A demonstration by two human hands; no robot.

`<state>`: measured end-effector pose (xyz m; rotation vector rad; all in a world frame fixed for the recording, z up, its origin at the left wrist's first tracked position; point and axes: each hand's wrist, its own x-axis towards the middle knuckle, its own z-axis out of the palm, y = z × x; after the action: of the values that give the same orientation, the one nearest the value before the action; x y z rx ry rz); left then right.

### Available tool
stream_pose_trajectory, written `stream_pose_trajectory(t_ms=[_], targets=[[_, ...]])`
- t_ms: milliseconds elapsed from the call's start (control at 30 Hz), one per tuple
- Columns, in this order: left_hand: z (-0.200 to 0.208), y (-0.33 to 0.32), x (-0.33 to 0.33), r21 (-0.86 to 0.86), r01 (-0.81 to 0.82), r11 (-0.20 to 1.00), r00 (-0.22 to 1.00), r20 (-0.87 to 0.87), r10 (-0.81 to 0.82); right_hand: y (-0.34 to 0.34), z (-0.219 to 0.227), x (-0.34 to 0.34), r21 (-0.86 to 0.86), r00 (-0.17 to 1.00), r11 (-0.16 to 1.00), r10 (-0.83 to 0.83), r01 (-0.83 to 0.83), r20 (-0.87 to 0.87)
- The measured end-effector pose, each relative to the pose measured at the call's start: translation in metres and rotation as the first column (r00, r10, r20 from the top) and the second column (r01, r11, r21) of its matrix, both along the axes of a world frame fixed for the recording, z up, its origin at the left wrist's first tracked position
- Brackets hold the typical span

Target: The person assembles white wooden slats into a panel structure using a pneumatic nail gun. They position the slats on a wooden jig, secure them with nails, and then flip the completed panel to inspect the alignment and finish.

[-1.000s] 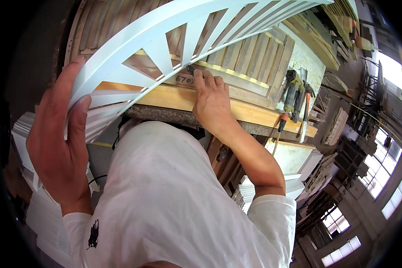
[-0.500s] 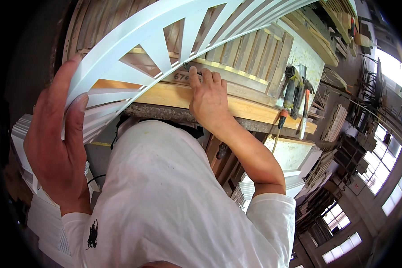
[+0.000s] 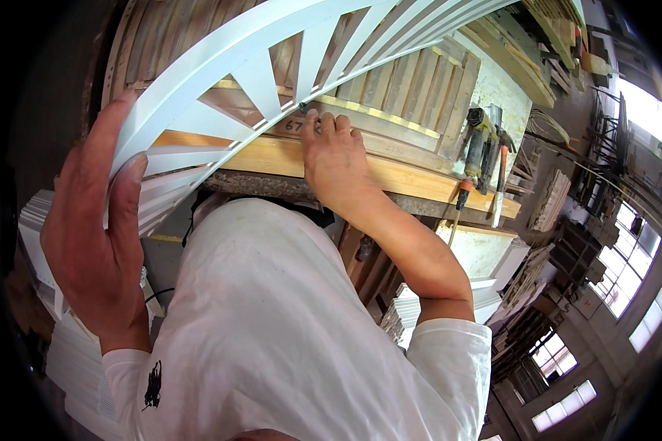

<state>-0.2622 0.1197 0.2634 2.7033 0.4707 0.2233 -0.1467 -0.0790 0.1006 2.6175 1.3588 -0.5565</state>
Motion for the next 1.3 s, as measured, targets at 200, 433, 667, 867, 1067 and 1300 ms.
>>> stream_pose_trajectory(t_ms=[200, 433, 667, 867, 1067, 1300], targets=[[0.009, -0.001, -0.002, 0.123, -0.022, 0.992, 1.000, -0.006, 0.023, 0.003, 0.004, 0.000, 0.059, 0.999, 0.998, 0.032, -0.031, -0.014], [-0.001, 0.000, 0.008, 0.033, -0.044, 0.998, 0.998, -0.053, 0.046, -0.008, -0.011, 0.002, 0.117, 0.996, 0.990, -0.073, 0.079, -0.054], [-0.006, 0.003, 0.007, 0.082, -0.040, 0.996, 0.996, 0.077, 0.034, -0.020, -0.013, 0.003, 0.185, 0.988, 0.973, -0.121, 0.138, -0.099], [-0.009, 0.011, 0.013, 0.049, -0.031, 0.998, 0.994, 0.105, 0.026, -0.026, -0.019, 0.012, 0.295, 0.998, 0.955, -0.021, 0.000, 0.067], [-0.018, 0.064, 0.008, -0.023, 0.075, 0.997, 0.997, 0.026, -0.074, -0.030, -0.018, 0.033, 0.326, 0.984, 0.935, 0.099, -0.143, 0.150], [-0.028, 0.079, 0.012, -0.203, 0.079, 0.976, 0.996, 0.045, -0.071, -0.030, -0.019, 0.050, 0.312, 0.968, 0.920, 0.195, -0.236, 0.157]])
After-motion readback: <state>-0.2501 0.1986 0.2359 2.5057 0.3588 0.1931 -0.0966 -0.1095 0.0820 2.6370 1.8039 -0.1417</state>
